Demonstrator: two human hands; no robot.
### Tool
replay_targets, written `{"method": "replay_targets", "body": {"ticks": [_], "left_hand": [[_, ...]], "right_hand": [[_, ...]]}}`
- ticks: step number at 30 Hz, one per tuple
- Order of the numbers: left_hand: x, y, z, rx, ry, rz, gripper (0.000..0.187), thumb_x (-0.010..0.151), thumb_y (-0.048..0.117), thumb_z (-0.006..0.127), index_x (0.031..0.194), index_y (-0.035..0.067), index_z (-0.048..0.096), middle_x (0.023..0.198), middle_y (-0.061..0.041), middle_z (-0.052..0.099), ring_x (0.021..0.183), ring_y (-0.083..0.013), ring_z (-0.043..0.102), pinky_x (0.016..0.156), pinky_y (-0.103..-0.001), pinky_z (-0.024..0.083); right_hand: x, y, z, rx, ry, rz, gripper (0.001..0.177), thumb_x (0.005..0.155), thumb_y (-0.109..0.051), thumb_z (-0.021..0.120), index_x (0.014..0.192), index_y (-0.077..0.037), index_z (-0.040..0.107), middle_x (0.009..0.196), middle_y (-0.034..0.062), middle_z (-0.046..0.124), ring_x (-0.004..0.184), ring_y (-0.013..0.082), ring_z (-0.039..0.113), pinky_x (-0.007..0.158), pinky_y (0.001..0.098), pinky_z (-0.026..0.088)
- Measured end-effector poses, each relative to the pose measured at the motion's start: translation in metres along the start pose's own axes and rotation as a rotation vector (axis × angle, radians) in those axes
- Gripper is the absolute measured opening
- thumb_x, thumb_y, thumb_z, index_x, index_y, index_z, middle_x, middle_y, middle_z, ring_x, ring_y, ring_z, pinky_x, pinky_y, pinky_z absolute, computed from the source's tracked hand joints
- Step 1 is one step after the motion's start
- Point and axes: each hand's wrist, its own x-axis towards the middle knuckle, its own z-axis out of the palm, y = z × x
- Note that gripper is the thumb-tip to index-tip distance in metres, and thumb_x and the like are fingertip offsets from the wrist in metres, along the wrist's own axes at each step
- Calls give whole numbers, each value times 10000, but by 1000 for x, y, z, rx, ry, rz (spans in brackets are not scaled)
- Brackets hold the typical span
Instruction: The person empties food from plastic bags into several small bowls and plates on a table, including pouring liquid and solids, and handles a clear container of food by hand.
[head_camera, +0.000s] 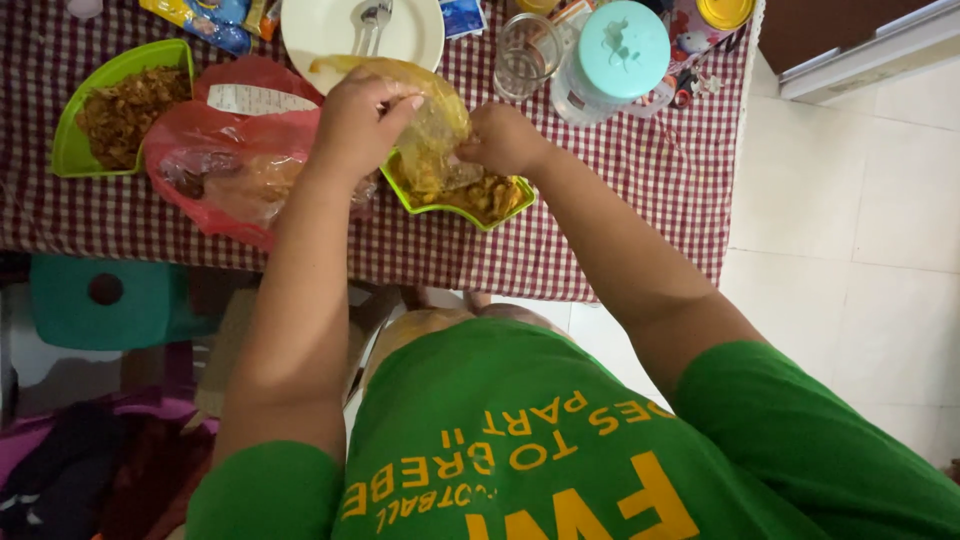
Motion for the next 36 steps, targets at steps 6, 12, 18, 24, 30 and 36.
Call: {"method": "replay_targets", "body": {"ticks": [6, 12, 18, 24, 30, 36], "left_hand": [[4, -15, 3, 7, 82, 74, 190, 931, 168, 806, 919, -11, 743, 1096, -124, 659, 955, -248, 652, 836, -354, 563], [11, -4, 5, 5, 71, 38, 162, 967, 193, 766, 958, 33, 744, 941, -106, 647, 768, -211, 610, 688, -328, 544], [24, 19, 28, -36, -95, -10, 150, 999, 238, 679, 1061, 134, 766, 1063, -95, 741, 834, -173, 650, 783, -310, 580], [30, 20, 59, 13, -229, 69, 260, 1009, 270, 644, 943, 42, 748, 1262, -192, 654, 974, -249, 672, 920, -377, 552], [30, 21, 56, 24, -304, 23, 231, 996, 228, 653, 970, 13, 736, 1199, -168, 666, 842, -212, 660, 838, -334, 574], [28, 19, 45, 77, -286, 41, 226, 999, 202, 654, 866, 24, 694, 1260, -128, 650, 800, -189, 649, 822, -337, 564]], "right_hand": [[2, -14, -15, 99, -31, -4, 363, 772, -180, 827, 1099, -39, 763, 946, 152, 757, 766, 301, 705, 800, 419, 563], [3, 14, -14, 89, 26, -61, 327, 795, -250, 788, 1004, -1, 751, 925, 168, 730, 738, 322, 659, 750, 428, 545], [-23, 22, -33, 56, -65, 194, 224, 874, -274, 768, 859, -52, 737, 741, 94, 703, 597, 199, 628, 605, 316, 534], [-36, 36, -2, -357, -87, 305, 376, 850, -448, 750, 879, -75, 773, 818, 133, 731, 745, 307, 665, 982, 464, 444], [-34, 25, 11, -288, -172, 435, 322, 829, -427, 843, 1007, -165, 787, 892, 52, 767, 768, 199, 662, 922, 343, 482], [-25, 26, 24, -319, -76, 211, 285, 828, -376, 795, 904, -102, 785, 885, 97, 766, 848, 301, 671, 952, 419, 466]]}}
